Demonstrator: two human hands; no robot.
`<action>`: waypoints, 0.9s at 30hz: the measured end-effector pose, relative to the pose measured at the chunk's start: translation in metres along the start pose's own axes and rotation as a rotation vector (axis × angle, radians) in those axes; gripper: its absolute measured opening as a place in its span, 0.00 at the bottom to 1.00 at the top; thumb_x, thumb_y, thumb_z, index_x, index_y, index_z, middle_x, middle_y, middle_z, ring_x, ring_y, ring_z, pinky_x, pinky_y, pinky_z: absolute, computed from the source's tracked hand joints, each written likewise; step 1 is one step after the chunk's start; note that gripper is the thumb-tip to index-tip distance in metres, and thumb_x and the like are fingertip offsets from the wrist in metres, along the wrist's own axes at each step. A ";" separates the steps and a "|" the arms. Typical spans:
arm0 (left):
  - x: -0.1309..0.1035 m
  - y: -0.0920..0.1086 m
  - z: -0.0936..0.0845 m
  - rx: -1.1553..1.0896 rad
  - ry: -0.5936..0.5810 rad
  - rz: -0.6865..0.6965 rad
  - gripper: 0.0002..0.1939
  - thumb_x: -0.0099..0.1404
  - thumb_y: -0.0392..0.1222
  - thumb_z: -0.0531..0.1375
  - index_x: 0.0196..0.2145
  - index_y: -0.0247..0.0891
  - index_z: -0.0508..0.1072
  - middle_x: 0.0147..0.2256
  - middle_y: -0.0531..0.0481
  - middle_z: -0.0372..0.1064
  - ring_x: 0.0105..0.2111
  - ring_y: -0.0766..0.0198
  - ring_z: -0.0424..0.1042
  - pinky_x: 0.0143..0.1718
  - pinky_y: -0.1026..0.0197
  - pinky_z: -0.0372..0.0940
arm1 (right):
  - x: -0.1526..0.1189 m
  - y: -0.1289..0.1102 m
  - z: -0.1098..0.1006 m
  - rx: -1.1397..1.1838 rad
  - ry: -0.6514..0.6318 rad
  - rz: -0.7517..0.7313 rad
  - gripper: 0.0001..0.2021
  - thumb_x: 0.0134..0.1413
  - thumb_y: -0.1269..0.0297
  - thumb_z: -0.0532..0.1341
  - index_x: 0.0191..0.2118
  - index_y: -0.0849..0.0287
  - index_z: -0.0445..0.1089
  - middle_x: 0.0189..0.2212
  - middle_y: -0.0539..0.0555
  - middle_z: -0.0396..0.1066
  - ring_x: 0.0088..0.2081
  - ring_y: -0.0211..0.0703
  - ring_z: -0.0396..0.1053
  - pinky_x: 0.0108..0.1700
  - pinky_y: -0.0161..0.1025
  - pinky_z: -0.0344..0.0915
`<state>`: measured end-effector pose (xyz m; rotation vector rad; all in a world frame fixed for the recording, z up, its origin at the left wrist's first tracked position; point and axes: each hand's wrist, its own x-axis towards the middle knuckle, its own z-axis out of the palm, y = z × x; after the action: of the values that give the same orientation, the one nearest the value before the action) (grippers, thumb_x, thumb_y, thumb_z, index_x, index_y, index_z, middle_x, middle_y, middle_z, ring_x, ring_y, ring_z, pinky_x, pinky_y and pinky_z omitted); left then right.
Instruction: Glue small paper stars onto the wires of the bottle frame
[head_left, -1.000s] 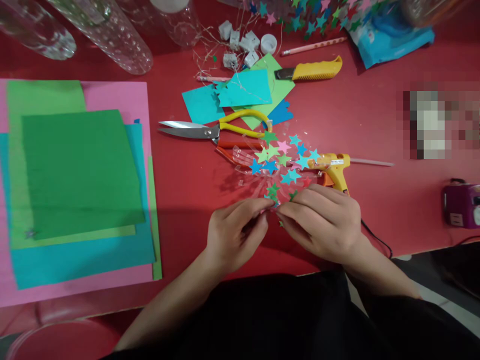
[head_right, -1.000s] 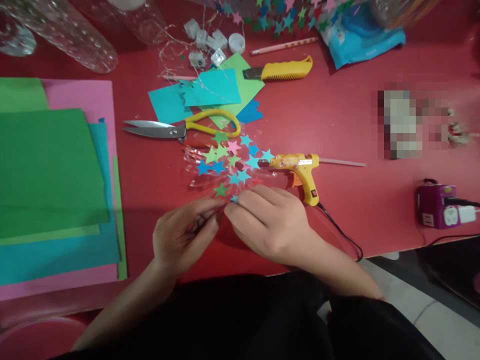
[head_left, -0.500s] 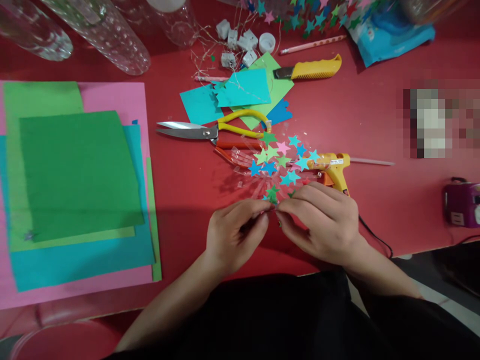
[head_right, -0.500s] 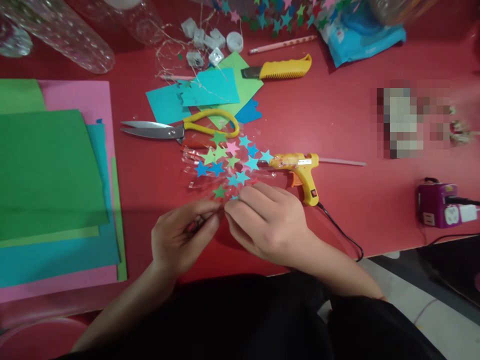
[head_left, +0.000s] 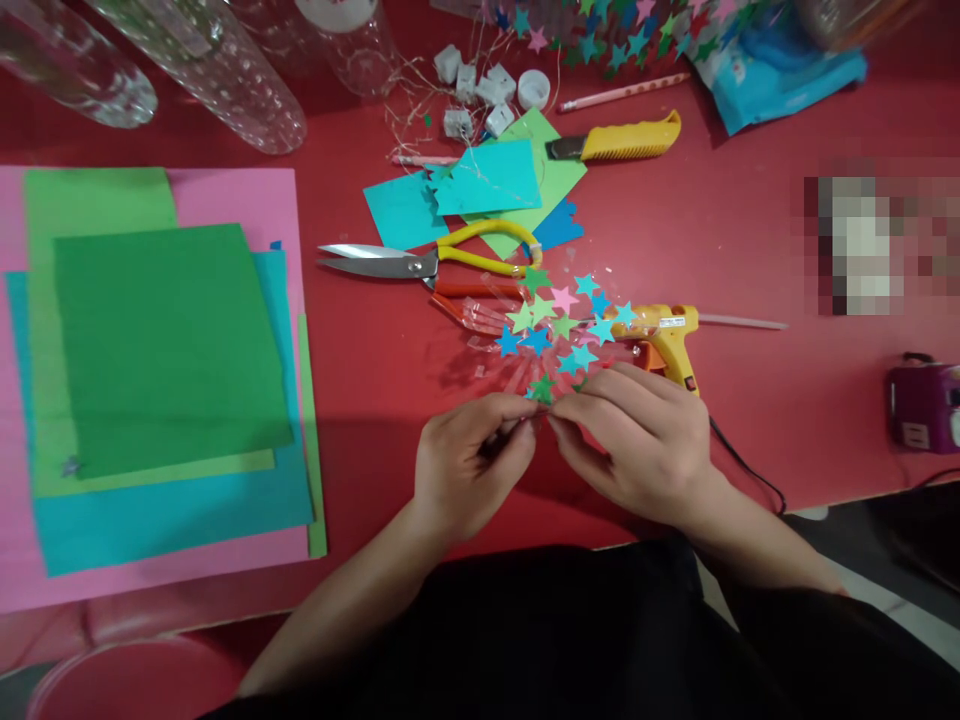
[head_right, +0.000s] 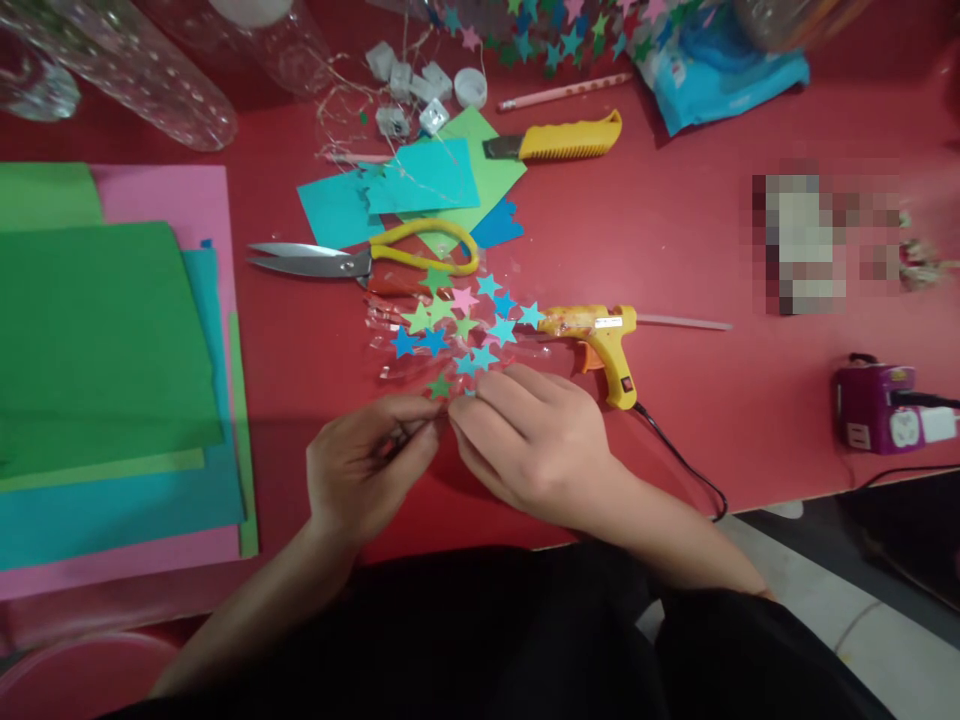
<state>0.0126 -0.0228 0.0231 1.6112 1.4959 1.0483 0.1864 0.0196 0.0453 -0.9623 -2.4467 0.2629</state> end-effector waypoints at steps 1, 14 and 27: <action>0.000 0.000 0.000 -0.006 0.002 0.003 0.07 0.61 0.30 0.59 0.34 0.38 0.75 0.20 0.59 0.65 0.18 0.76 0.62 0.23 0.73 0.60 | 0.000 0.000 0.000 -0.004 -0.001 0.002 0.03 0.57 0.72 0.60 0.33 0.59 0.70 0.27 0.51 0.70 0.30 0.40 0.68 0.32 0.39 0.65; 0.002 0.000 0.003 -0.033 0.001 -0.036 0.05 0.62 0.32 0.59 0.34 0.38 0.75 0.22 0.58 0.69 0.20 0.74 0.65 0.24 0.72 0.61 | -0.001 -0.002 -0.002 -0.013 0.058 -0.013 0.04 0.57 0.72 0.59 0.37 0.60 0.70 0.28 0.52 0.73 0.29 0.40 0.68 0.30 0.39 0.65; 0.006 -0.013 0.015 0.068 0.148 0.172 0.04 0.65 0.36 0.60 0.32 0.36 0.74 0.24 0.55 0.72 0.22 0.73 0.67 0.27 0.70 0.63 | -0.006 0.028 -0.003 -0.055 0.401 0.059 0.08 0.54 0.76 0.60 0.37 0.56 0.69 0.27 0.49 0.71 0.25 0.36 0.65 0.29 0.36 0.64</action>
<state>0.0204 -0.0151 0.0052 1.7686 1.5236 1.2475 0.2082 0.0362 0.0363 -1.0031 -2.0711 0.0175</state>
